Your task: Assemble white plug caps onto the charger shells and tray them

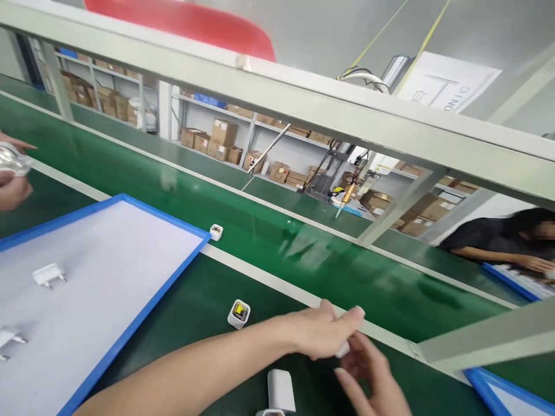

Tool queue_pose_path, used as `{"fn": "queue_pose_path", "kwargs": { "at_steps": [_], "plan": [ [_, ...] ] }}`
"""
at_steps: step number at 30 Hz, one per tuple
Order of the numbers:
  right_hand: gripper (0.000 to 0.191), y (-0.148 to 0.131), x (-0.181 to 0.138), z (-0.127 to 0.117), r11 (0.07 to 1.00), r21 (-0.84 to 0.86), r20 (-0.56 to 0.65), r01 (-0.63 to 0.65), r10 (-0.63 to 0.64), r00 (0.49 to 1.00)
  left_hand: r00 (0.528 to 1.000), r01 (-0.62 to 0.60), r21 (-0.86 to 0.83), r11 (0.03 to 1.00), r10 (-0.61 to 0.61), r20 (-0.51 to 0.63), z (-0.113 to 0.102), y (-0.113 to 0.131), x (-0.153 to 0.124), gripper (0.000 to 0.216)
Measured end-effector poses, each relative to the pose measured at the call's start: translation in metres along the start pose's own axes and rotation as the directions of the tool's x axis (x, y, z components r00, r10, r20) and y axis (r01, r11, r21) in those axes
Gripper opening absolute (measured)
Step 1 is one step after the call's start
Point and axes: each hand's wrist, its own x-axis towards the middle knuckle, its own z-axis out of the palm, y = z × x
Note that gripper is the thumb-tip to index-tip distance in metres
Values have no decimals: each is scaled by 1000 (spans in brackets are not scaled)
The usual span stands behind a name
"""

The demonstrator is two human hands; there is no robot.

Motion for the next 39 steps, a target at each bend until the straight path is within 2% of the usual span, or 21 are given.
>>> {"fn": "queue_pose_path", "kwargs": {
  "at_steps": [1,3,6,8,9,11,12,13,14,15,18,20,22,24,27,28,30,31,33,36,39],
  "plan": [
    [56,-12,8,20,998,63,57,20,-23,998,1000,4,30,1000,-4,-5,0,1,-2,91],
    [49,-29,18,45,981,196,59,-6,-5,998,1000,18,59,998,-18,-8,-6,4,-9,93],
    [45,-34,21,49,926,345,25,-152,153,988,1000,21,133,991,-20,-12,-34,1,-18,87],
    [48,-30,20,41,875,393,53,-283,286,957,985,89,322,943,-35,-171,-60,-9,-19,68],
    [50,-27,20,38,840,420,71,-342,346,936,951,176,408,896,-47,-307,-73,-17,-19,56],
    [52,-24,22,32,757,498,112,-424,429,896,812,399,463,792,-71,-579,-94,-39,-16,42],
    [53,-23,24,31,712,548,136,-438,441,887,745,482,445,754,-86,-662,-102,-52,-15,42],
    [53,-23,25,31,670,600,161,-437,434,886,704,534,432,727,-98,-704,-107,-65,-14,45],
    [52,-23,27,31,631,646,183,-429,418,890,684,563,432,705,-104,-722,-111,-78,-13,47],
    [51,-23,28,31,591,688,206,-421,397,895,685,574,441,690,-109,-721,-113,-89,-13,48],
    [46,-20,29,31,428,809,286,-404,313,905,751,529,497,688,-106,-652,-114,-112,-10,46],
    [45,-16,28,31,314,857,337,-408,257,906,792,479,526,703,-88,-604,-109,-113,-4,44],
    [46,-12,28,32,264,871,358,-413,233,904,829,419,552,720,-56,-556,-97,-103,3,42],
    [48,-8,27,33,305,866,338,-397,230,913,885,298,574,763,5,-466,-78,-84,9,37],
    [44,-3,25,37,454,831,254,-322,205,945,969,18,513,858,111,-220,-39,-56,13,29],
    [40,-3,24,38,494,817,230,-299,197,953,983,-44,479,877,125,-138,-27,-49,13,28],
    [35,-4,22,37,537,796,208,-280,191,959,993,-85,459,884,113,-34,-8,-43,13,28],
    [33,-5,20,36,565,778,213,-275,174,961,995,-81,470,879,99,-14,-1,-43,13,31],
    [27,-8,18,34,677,698,234,-235,95,968,996,-65,495,867,88,-22,5,-46,13,40],
    [24,-13,16,30,848,519,248,-110,-26,968,995,-48,498,866,86,-54,6,-50,13,42],
    [24,-16,17,29,888,453,152,-75,6,988,994,-39,520,853,85,-65,8,-50,14,32]
  ]
}}
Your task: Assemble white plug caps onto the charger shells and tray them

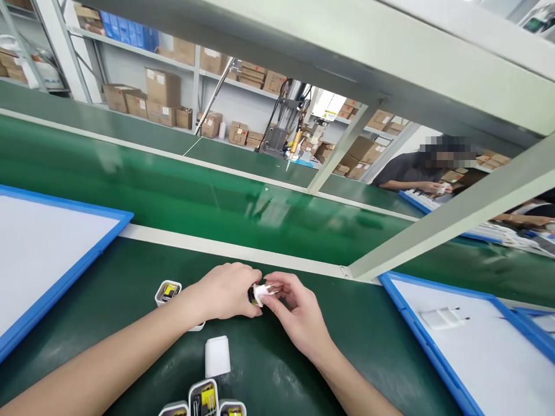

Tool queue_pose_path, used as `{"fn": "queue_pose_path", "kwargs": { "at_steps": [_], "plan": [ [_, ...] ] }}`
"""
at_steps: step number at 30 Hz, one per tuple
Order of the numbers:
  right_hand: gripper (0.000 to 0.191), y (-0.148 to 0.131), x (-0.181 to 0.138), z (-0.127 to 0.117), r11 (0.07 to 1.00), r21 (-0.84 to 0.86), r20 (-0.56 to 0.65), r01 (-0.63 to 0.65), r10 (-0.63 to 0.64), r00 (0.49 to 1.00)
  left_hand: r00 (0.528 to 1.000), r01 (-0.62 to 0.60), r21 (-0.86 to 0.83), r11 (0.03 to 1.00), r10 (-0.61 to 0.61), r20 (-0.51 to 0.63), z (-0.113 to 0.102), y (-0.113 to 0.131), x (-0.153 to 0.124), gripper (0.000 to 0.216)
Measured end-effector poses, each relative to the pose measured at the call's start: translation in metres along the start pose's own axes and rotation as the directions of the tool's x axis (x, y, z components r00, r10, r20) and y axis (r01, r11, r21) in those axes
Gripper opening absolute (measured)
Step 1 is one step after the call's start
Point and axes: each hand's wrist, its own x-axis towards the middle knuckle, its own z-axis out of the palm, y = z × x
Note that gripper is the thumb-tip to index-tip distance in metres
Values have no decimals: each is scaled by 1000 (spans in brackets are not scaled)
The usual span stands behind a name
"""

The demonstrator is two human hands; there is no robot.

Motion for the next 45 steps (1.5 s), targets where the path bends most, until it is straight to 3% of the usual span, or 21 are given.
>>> {"fn": "queue_pose_path", "kwargs": {
  "at_steps": [2,4,9,12,14,17,22,25,27,30,34,41,45],
  "plan": [
    [19,-3,2,-2,998,-60,-42,32,-34,999,1000,-3,37,999,3,6,2,2,1,30],
    [9,-8,3,-4,980,-170,15,103,-102,995,1000,-1,55,999,0,7,4,4,3,29],
    [18,-15,5,-2,947,-280,147,160,-123,982,999,18,38,999,-20,41,-1,4,1,36],
    [17,-7,7,-1,984,-162,129,79,-58,990,989,-16,-35,999,21,147,-10,0,-4,51],
    [19,1,8,-1,998,38,96,-48,44,994,982,-37,-111,993,57,181,-15,-4,-5,44],
    [26,10,10,-3,937,287,76,-197,183,980,986,-36,-165,986,62,156,-12,-7,-4,29],
    [33,13,9,-3,917,340,44,-210,208,977,997,-55,-87,995,59,50,0,-6,0,40],
    [32,8,8,-4,921,329,49,-211,206,977,998,-5,-32,999,7,59,0,-2,0,44],
    [28,5,8,-4,943,279,57,-183,174,983,996,-20,-14,1000,21,85,-1,-1,-2,44],
    [20,-3,5,-4,998,49,84,-45,41,996,994,-70,-5,998,70,83,-2,-1,-2,35],
    [13,-15,2,-4,959,-238,149,155,-122,981,997,-53,-23,998,54,64,2,-3,-1,34],
    [22,-30,-2,-2,813,-522,253,259,-142,957,998,-47,14,999,46,31,4,0,-1,31],
    [23,-36,-1,-1,766,-596,250,238,-105,963,998,-45,19,999,45,35,4,1,1,31]
  ]
}}
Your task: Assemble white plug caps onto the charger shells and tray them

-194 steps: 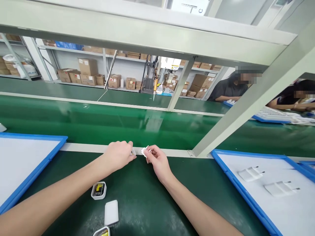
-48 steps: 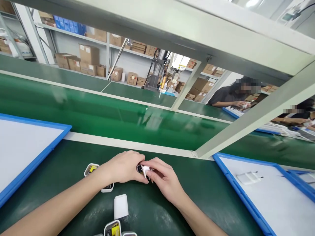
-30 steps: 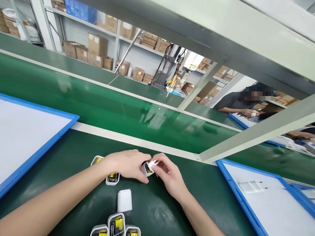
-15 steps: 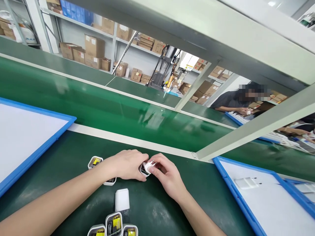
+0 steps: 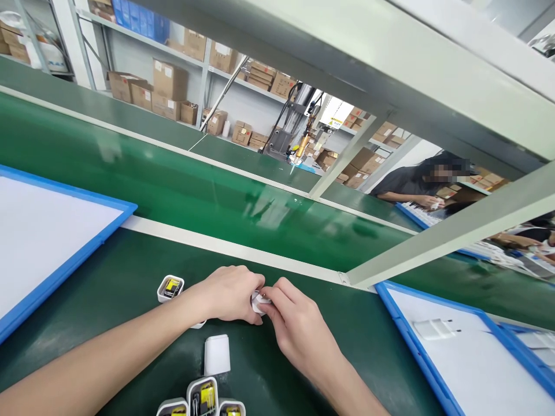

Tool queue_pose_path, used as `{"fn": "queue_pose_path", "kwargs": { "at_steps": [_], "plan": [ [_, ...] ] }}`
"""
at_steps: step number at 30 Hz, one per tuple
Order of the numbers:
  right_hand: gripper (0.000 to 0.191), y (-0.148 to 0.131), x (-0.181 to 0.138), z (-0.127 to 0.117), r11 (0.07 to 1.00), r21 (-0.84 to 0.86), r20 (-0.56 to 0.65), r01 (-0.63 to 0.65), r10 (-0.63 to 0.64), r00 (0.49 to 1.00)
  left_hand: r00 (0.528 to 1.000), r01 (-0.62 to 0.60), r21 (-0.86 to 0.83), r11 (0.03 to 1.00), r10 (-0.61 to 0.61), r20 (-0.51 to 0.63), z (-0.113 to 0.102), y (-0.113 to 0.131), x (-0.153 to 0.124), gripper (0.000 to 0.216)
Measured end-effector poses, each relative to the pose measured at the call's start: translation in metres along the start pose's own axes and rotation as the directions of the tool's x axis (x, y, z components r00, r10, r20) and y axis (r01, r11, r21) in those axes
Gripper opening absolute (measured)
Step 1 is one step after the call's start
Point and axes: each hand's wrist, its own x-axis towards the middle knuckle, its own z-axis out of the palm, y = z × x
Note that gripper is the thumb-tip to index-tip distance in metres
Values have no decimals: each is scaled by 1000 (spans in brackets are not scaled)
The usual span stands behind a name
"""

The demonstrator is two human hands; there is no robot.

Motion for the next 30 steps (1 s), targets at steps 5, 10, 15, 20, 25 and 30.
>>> {"fn": "queue_pose_path", "kwargs": {
  "at_steps": [5,10,15,20,25,30],
  "plan": [
    [21,0,3,-4,998,40,16,-45,45,999,1000,16,3,1000,-16,-2,1,1,1,33],
    [20,-6,5,-18,997,65,-32,-33,35,999,1000,27,17,1000,-27,0,0,3,1,33],
    [9,-1,10,-32,944,288,-3,-159,167,986,999,41,6,999,-41,15,-2,4,1,37],
    [9,8,12,-33,892,392,42,-226,228,973,998,48,19,999,-48,31,-3,5,3,37],
    [11,8,11,-30,905,373,58,-204,197,979,999,27,46,999,-28,24,-2,5,2,39],
    [15,11,11,-24,796,537,122,-279,255,959,998,37,33,999,-38,42,-5,6,2,39]
  ]
}}
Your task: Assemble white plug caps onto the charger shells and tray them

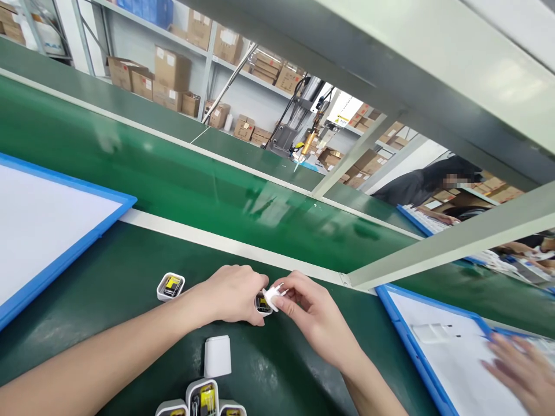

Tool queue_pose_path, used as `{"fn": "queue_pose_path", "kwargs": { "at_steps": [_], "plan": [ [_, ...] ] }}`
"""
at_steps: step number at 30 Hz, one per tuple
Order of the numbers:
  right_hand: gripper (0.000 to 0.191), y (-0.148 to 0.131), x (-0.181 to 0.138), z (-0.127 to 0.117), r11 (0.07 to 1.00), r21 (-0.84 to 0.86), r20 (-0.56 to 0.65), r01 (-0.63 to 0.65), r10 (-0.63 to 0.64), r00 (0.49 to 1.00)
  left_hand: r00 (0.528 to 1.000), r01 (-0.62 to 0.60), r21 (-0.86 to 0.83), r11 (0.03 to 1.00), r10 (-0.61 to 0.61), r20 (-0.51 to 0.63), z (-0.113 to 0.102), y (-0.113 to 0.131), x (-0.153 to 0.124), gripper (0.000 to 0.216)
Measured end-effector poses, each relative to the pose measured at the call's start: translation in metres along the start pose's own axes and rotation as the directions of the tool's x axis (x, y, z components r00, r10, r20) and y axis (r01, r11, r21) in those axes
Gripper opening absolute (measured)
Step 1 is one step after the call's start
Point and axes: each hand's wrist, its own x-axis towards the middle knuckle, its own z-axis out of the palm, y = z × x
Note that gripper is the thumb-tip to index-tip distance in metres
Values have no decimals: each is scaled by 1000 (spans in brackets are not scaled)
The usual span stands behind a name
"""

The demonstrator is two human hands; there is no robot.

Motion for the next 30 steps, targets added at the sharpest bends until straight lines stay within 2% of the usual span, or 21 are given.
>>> {"fn": "queue_pose_path", "kwargs": {
  "at_steps": [2,5,8,10,16,19,22,25,28,30],
  "plan": [
    [19,4,0,1,972,228,24,-53,49,999,1000,18,-4,1000,-18,7,-2,1,-1,38],
    [26,10,0,3,850,516,69,-106,83,994,999,26,-9,1000,-26,19,-3,2,-2,35],
    [27,11,0,4,747,654,89,-116,76,993,999,24,-15,1000,-23,22,-4,3,-3,35],
    [23,10,-1,4,731,671,101,-121,72,992,999,32,-20,999,-32,22,-4,3,-3,36],
    [33,11,1,1,807,545,204,-227,135,970,1000,13,-27,1000,-13,9,-2,2,-3,33],
    [29,12,1,4,894,384,157,-233,185,970,1000,6,-17,1000,-6,10,-1,1,-2,31],
    [24,9,-1,10,992,80,2,-99,100,995,1000,3,-4,1000,-3,0,0,1,-1,30],
    [15,4,-3,16,979,-180,-45,94,-103,994,1000,-23,-2,1000,23,-19,2,0,-1,29],
    [10,0,-4,18,952,-230,28,204,-203,979,999,-48,-4,999,48,-16,3,0,-1,28],
    [9,1,-4,16,945,-229,28,235,-235,972,999,-37,-8,999,37,-11,3,0,-1,30]
  ]
}}
